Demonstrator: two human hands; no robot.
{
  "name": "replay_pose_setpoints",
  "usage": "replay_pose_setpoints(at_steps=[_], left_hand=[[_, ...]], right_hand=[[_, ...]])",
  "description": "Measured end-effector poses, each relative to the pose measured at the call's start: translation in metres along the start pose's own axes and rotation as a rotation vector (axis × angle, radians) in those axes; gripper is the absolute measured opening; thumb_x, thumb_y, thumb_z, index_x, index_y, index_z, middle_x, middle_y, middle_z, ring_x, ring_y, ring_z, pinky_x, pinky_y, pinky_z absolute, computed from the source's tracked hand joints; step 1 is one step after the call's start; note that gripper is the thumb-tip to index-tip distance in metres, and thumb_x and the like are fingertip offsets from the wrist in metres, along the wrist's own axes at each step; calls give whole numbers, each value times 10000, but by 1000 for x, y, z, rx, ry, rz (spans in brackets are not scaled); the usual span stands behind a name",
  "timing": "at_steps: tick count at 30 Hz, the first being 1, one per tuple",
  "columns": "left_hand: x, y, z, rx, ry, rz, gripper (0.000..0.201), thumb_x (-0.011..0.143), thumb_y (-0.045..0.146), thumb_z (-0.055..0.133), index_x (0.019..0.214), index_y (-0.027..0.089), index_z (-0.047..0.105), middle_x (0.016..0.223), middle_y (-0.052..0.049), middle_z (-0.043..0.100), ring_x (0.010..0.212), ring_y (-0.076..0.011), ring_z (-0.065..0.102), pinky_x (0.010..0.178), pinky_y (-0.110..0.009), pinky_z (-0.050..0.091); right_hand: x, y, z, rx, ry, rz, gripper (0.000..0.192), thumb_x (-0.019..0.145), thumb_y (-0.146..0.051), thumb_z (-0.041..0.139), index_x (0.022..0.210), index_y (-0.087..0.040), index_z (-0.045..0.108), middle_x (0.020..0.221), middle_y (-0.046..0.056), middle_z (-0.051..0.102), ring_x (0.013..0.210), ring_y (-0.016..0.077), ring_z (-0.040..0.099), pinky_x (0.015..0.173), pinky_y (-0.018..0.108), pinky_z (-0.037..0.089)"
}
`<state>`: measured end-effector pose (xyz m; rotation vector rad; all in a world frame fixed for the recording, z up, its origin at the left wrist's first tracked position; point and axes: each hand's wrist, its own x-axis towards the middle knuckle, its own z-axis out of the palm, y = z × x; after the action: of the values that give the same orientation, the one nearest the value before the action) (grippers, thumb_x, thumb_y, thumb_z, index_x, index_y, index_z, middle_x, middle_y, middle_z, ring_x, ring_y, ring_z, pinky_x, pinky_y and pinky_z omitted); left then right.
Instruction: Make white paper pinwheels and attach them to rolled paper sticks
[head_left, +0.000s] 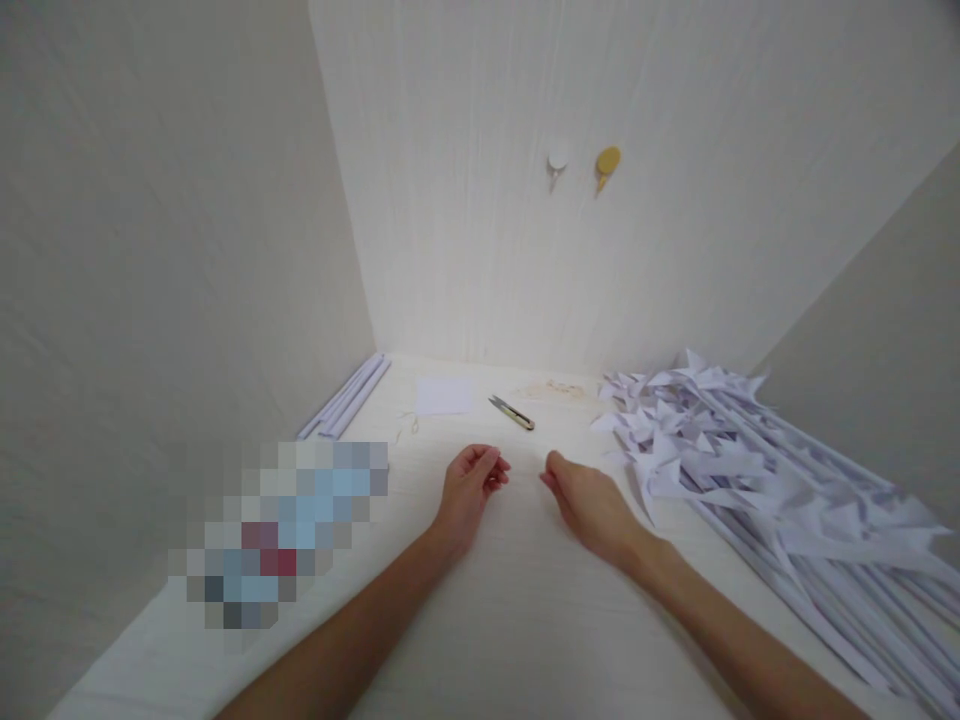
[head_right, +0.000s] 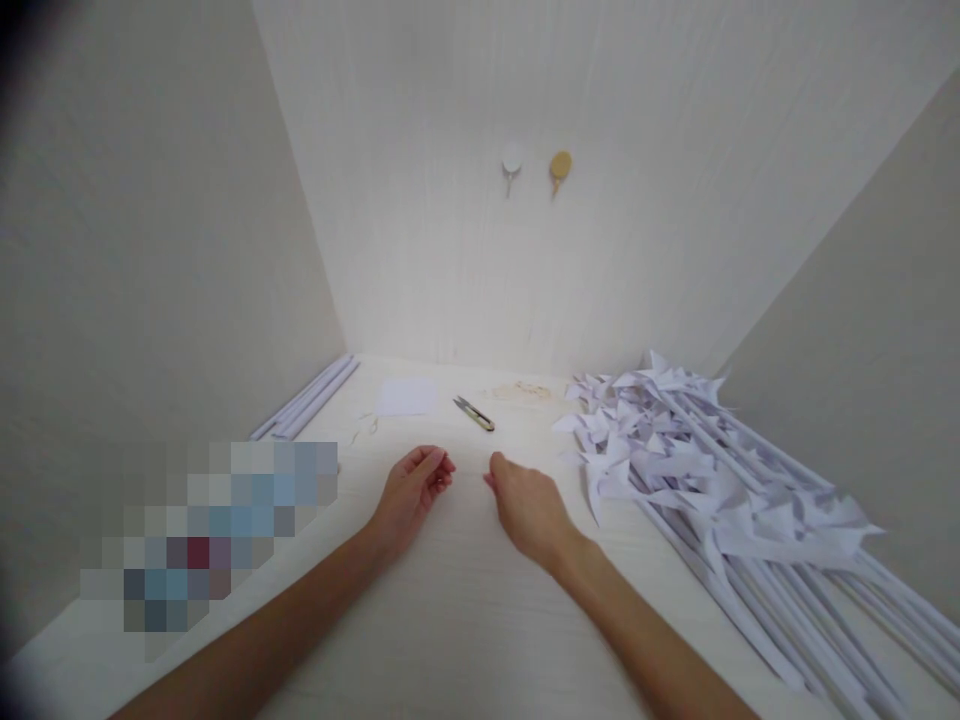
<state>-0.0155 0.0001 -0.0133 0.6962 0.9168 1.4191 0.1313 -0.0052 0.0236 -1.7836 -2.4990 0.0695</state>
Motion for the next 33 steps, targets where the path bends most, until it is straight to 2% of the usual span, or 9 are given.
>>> replay_pose_setpoints(at_steps=[2, 4, 5, 10, 12, 15, 18, 27, 33], left_hand=[[10, 1, 0, 206, -1, 66, 186, 668, 308, 594, 624, 152, 501, 597, -16, 571, 526, -84, 505, 542, -217, 389], [27, 7, 1, 670, -14, 225, 156, 756, 264, 462, 629, 174, 460, 628, -36, 571, 572, -117, 533, 581, -254, 419], [38, 11, 1, 770, -12, 263, 132, 754, 232, 459, 632, 181, 454, 649, -46, 573, 615, -141, 546, 615, -281, 428], [88, 40, -8, 1139, -76, 403, 156, 645, 88, 552, 597, 196, 451, 873, -96, 575, 982, -251, 488, 893, -375, 335], [100, 48, -14, 1281, -128, 408, 152, 627, 96, 587, 608, 186, 467, 912, -128, 568, 1007, -287, 474, 909, -398, 311], [110, 53, -23, 1474, -214, 392, 82, 679, 163, 580, 669, 172, 498, 887, -138, 568, 927, -292, 515, 855, -409, 342], [117, 53, -28, 1635, -293, 389, 30, 742, 193, 520, 732, 165, 525, 876, -131, 570, 862, -264, 541, 817, -379, 363], [133, 66, -30, 1905, -478, 431, 232, 838, 246, 381, 748, 166, 579, 872, -131, 607, 841, -232, 559, 785, -324, 375], [130, 66, -31, 1990, -497, 480, 294, 839, 199, 327, 779, 142, 609, 920, -153, 632, 875, -224, 568, 799, -310, 382]], right_hand=[[-1, -13, 17, 71, -4, 24, 149, 894, -205, 316, 833, -190, 450, 766, 82, 665, 674, 198, 619, 506, 255, 243], [-1, -19, 26, 134, 14, 8, 148, 894, -213, 316, 824, -191, 445, 774, 76, 662, 671, 188, 609, 514, 251, 250], [-2, -19, 28, 162, 28, 5, 152, 895, -217, 314, 818, -191, 442, 767, 71, 658, 661, 181, 602, 518, 248, 253], [-4, -15, 29, 284, 83, 49, 159, 888, -220, 323, 768, -198, 425, 707, 53, 632, 635, 175, 576, 519, 239, 258], [-4, -15, 29, 301, 93, 39, 160, 886, -229, 324, 764, -201, 423, 694, 47, 629, 629, 175, 575, 518, 238, 260], [-4, -15, 29, 291, 93, -18, 166, 888, -236, 315, 773, -202, 430, 699, 45, 634, 625, 172, 582, 524, 239, 267], [-3, -15, 29, 281, 72, -56, 164, 887, -230, 317, 782, -198, 439, 721, 48, 641, 634, 170, 588, 527, 242, 267], [-3, -12, 30, 311, 77, -73, 159, 883, -232, 332, 789, -192, 453, 717, 47, 638, 632, 167, 580, 531, 247, 260], [-3, -11, 30, 289, 72, -69, 152, 882, -232, 343, 797, -187, 462, 721, 47, 643, 625, 158, 578, 526, 249, 240]])
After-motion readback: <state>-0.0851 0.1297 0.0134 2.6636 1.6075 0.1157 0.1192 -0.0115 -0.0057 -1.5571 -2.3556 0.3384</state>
